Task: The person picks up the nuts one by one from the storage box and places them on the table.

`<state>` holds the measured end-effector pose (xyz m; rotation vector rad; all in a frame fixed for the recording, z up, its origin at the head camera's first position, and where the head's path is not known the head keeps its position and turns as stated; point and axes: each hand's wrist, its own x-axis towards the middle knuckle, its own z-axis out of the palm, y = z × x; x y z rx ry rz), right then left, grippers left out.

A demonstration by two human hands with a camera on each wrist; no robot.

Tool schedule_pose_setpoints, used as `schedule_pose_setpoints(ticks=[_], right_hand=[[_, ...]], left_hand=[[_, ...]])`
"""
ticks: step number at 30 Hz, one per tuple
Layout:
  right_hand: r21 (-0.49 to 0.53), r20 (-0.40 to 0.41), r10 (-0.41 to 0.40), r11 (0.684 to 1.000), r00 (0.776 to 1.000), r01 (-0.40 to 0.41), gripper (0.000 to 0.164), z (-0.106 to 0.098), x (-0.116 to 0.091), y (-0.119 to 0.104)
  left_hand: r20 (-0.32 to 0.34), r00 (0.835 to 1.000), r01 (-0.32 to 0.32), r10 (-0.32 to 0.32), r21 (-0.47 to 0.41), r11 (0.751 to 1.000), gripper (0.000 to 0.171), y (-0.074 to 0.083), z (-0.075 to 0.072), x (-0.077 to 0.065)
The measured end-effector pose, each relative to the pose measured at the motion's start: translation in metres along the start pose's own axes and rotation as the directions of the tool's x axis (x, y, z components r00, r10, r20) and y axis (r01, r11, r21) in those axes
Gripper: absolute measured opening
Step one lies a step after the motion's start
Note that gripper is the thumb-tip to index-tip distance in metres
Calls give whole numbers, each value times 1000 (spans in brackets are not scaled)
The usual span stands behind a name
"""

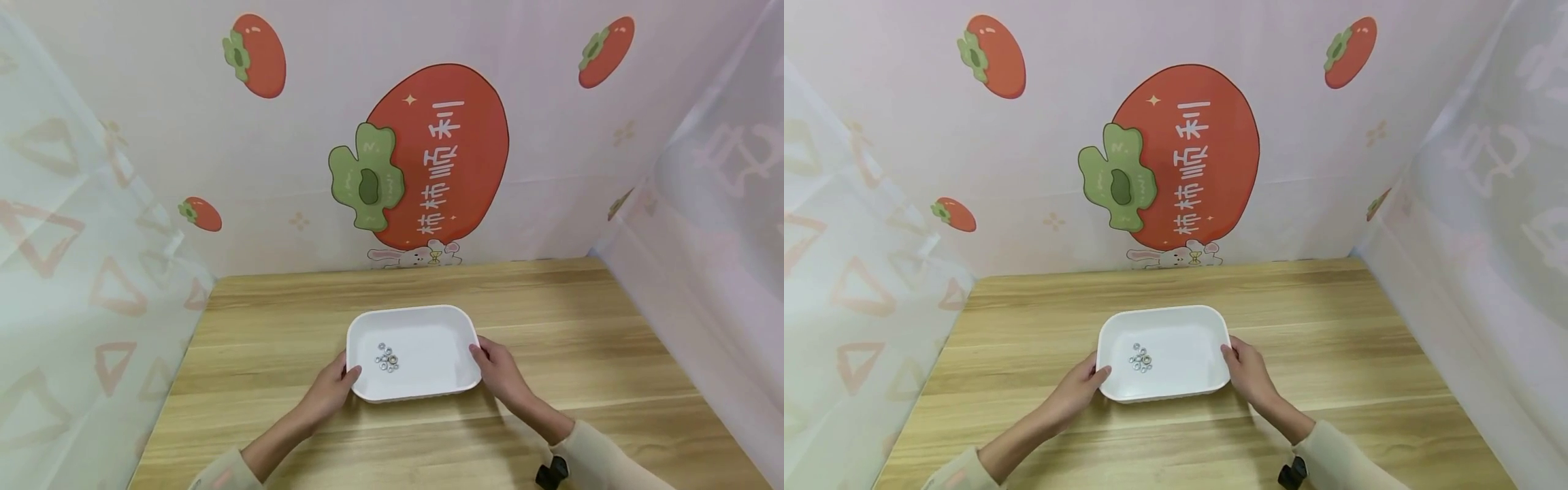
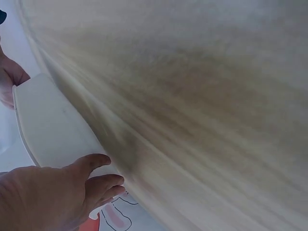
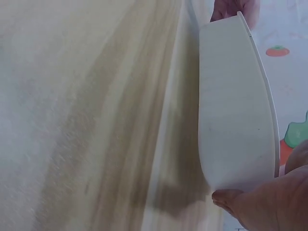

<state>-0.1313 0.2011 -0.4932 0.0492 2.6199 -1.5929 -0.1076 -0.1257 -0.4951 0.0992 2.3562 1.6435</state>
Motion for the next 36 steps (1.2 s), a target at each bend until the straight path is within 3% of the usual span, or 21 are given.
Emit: schedule_pose_setpoints(ticks=[8, 20, 27, 36], right_hand=[[13, 25, -15, 1000, 1000, 15, 33, 10, -8, 5], [-13, 3, -66, 998, 998, 66, 31, 15, -14, 9], [-4, 30, -36, 999, 999, 36, 33, 16, -14, 7], [-17, 46, -15, 1000, 999, 15, 35, 13, -13, 4]], left_hand=[[-13, 1000, 25, -25, -18, 1000, 59, -7, -4, -13], [-8, 999, 37, -37, -25, 999, 61, -11, -6, -18], [-22, 998, 50, -50, -6, 999, 62, -10, -8, -20], [-51, 999, -12, 17, 96, 995, 73, -12, -6, -17]])
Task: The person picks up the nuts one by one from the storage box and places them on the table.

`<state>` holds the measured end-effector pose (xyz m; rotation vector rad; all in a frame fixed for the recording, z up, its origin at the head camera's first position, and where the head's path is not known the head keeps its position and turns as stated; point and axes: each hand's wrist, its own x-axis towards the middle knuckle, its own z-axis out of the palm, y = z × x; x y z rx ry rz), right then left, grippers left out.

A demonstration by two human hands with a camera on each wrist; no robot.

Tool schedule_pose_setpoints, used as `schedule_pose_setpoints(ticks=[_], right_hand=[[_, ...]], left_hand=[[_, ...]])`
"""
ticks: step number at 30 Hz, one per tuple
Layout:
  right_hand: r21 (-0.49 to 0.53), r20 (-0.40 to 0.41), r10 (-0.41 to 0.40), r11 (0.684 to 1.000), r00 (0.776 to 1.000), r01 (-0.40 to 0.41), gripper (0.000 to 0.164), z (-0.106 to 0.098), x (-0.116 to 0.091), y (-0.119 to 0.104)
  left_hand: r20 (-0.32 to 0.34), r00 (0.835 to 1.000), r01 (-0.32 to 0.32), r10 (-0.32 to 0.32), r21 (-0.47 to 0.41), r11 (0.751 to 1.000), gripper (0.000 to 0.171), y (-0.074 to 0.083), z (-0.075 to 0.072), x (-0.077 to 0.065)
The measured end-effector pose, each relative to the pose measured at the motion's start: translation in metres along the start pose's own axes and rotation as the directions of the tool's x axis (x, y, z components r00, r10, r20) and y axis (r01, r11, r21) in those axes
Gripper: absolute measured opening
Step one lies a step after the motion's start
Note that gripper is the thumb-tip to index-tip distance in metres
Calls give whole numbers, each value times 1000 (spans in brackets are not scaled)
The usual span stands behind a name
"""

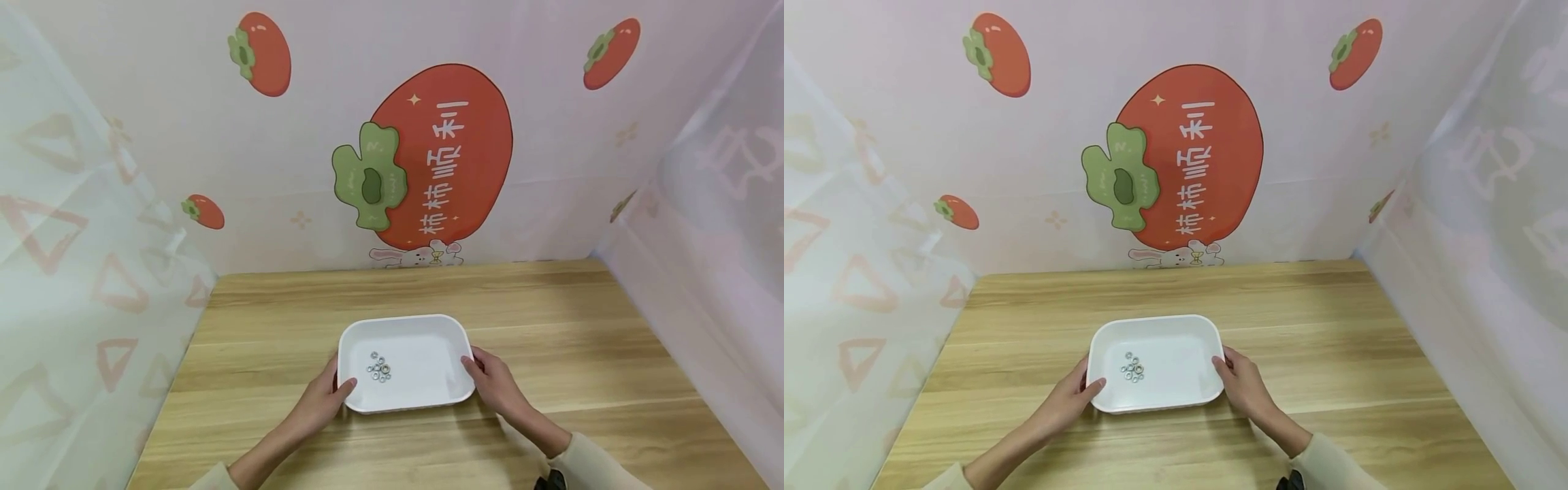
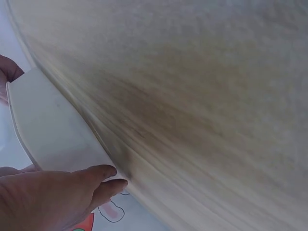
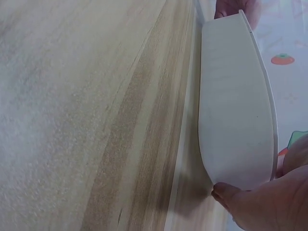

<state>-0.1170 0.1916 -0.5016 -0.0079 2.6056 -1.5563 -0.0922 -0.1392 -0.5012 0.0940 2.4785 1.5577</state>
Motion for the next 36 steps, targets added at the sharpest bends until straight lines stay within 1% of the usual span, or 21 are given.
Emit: schedule_pose_setpoints(ticks=[3, 5, 9, 13, 16, 17, 19, 21, 24, 26, 28, 32, 36], right_hand=[[-17, 2, -7, 1000, 1000, 7, 40, -1, 2, 0], [-31, 2, -11, 999, 1000, 11, 44, -3, 4, 0], [-60, 5, -36, 998, 999, 36, 52, -8, 8, -1], [-88, 12, -68, 994, 998, 69, 55, -15, 9, -2], [-131, 13, -114, 985, 993, 114, 57, -20, 10, -5], [-157, 10, -141, 978, 990, 141, 57, -21, 10, -5], [-236, -4, -207, 951, 978, 200, 58, -23, 12, -7], [-315, -22, -280, 913, 960, 259, 58, -24, 13, -9], [-412, -41, -372, 852, 927, 323, 60, -25, 14, -13], [-445, -44, -412, 824, 910, 351, 62, -25, 15, -17], [-470, -39, -437, 802, 898, 370, 63, -24, 15, -21], [-500, -8, -457, 772, 889, 392, 64, -22, 16, -30], [-513, 33, -462, 753, 886, 411, 62, -17, 16, -39]], left_hand=[[-12, 1000, -11, 12, 44, 999, 77, 1, -3, 0], [-20, 1000, -11, 13, 92, 996, 81, 1, -5, 0], [-35, 998, -40, 48, 208, 977, 91, 1, -9, 1], [-49, 991, -104, 124, 305, 947, 100, 2, -9, 1], [-58, 984, -133, 169, 393, 910, 109, 4, -8, 2], [-58, 982, -140, 181, 421, 896, 113, 4, -7, 2], [-58, 977, -154, 207, 484, 862, 119, 5, -5, 3], [-54, 971, -171, 234, 531, 830, 124, 5, -4, 5], [-50, 961, -198, 273, 568, 799, 125, 6, -1, 6], [-45, 956, -212, 291, 581, 786, 126, 6, 1, 6], [-37, 952, -225, 304, 590, 776, 127, 7, 2, 6], [-18, 950, -234, 311, 618, 751, 132, 5, 5, 5], [-11, 947, -242, 320, 631, 737, 134, 2, 8, 5]])
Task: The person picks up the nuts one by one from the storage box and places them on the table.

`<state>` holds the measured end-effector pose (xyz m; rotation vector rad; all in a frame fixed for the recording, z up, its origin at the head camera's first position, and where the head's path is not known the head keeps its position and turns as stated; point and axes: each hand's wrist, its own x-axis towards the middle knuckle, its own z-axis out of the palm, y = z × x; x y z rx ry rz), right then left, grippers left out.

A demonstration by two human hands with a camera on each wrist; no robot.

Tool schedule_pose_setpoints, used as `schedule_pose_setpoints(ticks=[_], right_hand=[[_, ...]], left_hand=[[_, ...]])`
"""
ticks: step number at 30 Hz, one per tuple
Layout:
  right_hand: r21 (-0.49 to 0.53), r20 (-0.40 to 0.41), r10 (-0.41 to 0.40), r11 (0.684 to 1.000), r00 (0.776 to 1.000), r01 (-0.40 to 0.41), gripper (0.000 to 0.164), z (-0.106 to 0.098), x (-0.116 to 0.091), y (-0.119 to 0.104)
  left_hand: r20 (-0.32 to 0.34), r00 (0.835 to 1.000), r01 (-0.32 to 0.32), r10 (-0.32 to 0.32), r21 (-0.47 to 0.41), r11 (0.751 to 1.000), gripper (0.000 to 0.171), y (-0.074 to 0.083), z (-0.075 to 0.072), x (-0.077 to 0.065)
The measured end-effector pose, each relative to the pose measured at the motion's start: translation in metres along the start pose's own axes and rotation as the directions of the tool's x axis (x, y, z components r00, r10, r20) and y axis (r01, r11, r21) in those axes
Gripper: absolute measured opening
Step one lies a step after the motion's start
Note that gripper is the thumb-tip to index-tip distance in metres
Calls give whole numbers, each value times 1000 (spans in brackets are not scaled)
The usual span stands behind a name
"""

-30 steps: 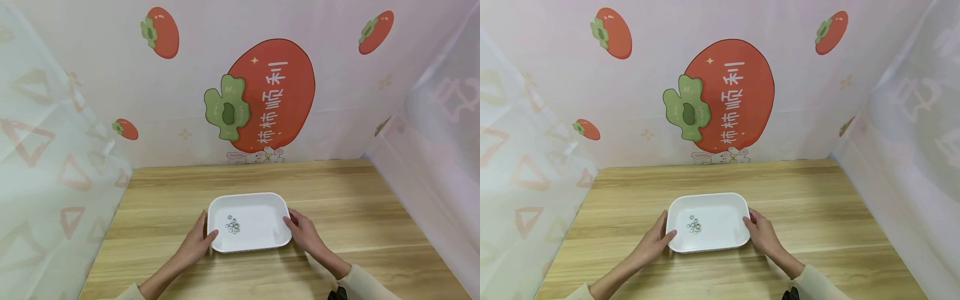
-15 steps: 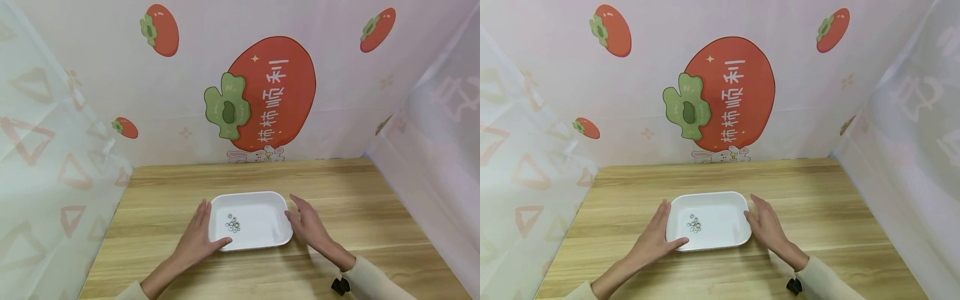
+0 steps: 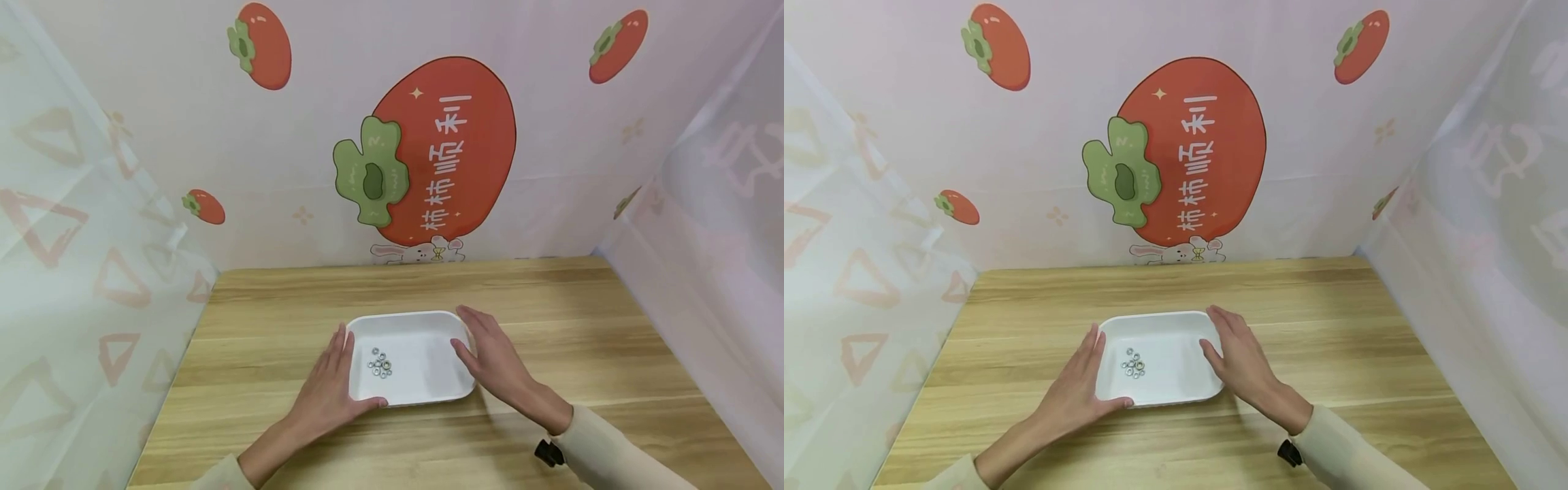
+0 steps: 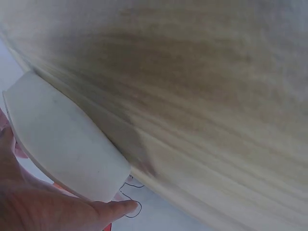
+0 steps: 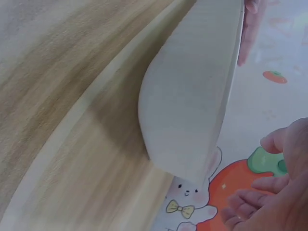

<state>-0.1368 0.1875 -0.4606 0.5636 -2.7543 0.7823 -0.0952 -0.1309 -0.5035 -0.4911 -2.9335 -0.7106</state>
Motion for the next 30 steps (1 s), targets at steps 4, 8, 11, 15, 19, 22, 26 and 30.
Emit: schedule_pose_setpoints(ticks=[4, 8, 11, 15, 19, 22, 26, 30], right_hand=[[-11, 19, -39, 999, 999, 39, 59, 2, 3, -7], [-15, 29, -76, 997, 997, 77, 56, 4, 6, -13], [-18, 49, -84, 996, 995, 85, 53, 6, 8, -17], [-11, 103, -78, 997, 992, 79, 47, 11, 11, -22], [6, 177, -89, 996, 980, 89, 37, 18, 15, -26], [25, 221, -108, 994, 969, 105, 31, 24, 17, -30], [47, 248, -127, 992, 960, 119, 27, 31, 20, -35], [48, 266, -130, 991, 955, 121, 25, 39, 23, -41]], left_hand=[[3, 1000, 2, -2, 3, 1000, 135, 0, 3, -1], [16, 1000, 7, -7, 5, 1000, 137, 0, 6, -2], [25, 1000, 15, -15, 2, 1000, 137, 1, 6, -2], [44, 999, 29, -29, 2, 1000, 138, 1, 6, -2], [74, 996, 54, -54, 1, 999, 140, 2, 6, -2], [82, 995, 62, -62, 5, 998, 141, 2, 5, -1], [83, 995, 58, -60, 20, 998, 140, 3, 3, -1], [70, 996, 47, -49, 30, 998, 138, 3, 2, -2]])
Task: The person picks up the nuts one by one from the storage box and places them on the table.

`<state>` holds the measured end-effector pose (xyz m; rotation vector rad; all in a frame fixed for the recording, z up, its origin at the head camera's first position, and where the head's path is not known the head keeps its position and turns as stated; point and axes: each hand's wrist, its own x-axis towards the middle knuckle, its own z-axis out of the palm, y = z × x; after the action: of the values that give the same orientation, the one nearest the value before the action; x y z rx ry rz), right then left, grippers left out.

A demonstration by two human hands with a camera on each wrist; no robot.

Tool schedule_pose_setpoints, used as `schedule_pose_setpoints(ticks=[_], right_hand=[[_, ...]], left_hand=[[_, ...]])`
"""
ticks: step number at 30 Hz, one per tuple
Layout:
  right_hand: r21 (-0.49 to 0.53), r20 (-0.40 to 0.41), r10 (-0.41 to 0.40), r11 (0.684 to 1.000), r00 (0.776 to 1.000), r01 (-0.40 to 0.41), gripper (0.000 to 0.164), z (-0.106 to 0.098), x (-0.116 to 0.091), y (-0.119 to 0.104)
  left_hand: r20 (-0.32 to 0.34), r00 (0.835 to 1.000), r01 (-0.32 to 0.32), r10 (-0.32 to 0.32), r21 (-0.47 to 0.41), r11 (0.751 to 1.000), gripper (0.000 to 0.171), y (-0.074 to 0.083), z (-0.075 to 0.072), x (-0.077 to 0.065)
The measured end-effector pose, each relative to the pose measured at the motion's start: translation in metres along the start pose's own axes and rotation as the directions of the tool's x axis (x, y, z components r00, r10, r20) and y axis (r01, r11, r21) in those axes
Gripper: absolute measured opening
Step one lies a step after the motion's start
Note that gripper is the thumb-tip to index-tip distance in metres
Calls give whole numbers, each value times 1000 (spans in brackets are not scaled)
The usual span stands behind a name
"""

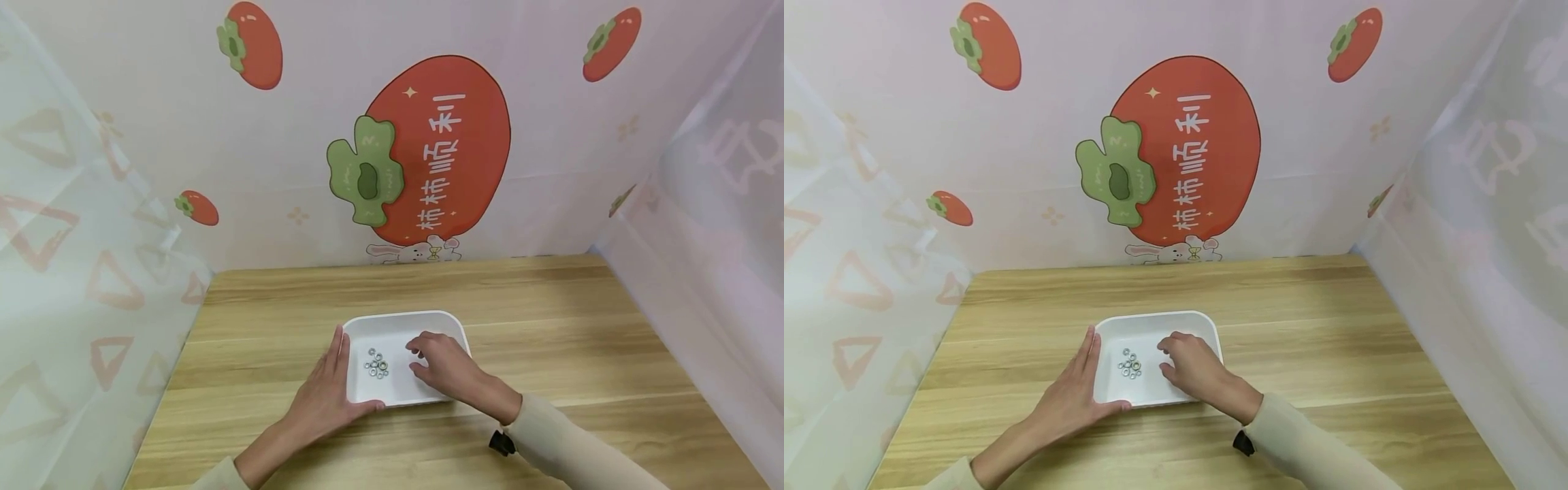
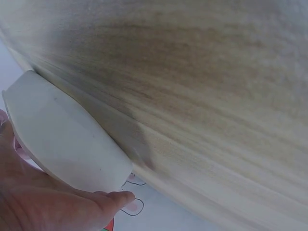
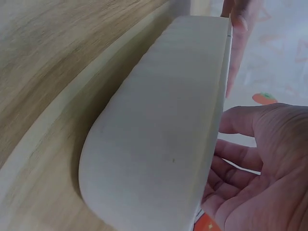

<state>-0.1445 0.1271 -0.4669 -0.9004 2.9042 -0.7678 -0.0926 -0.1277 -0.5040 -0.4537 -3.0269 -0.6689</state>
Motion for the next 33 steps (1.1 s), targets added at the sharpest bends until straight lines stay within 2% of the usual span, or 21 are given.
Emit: schedule_pose_setpoints(ticks=[9, 27, 33], right_hand=[[-7, 46, 20, 1000, 999, -19, 16, 15, 7, -9], [-14, 69, 42, 999, 997, -42, 6, 36, 17, -14], [-27, 72, 42, 999, 997, -40, 9, 41, 21, -14]], left_hand=[[-12, 1000, -14, 14, -5, 1000, 135, 0, 0, -2], [-29, 999, -18, 18, -1, 1000, 133, -3, 3, -2], [-39, 999, -24, 24, 0, 1000, 132, -2, 3, -2]])
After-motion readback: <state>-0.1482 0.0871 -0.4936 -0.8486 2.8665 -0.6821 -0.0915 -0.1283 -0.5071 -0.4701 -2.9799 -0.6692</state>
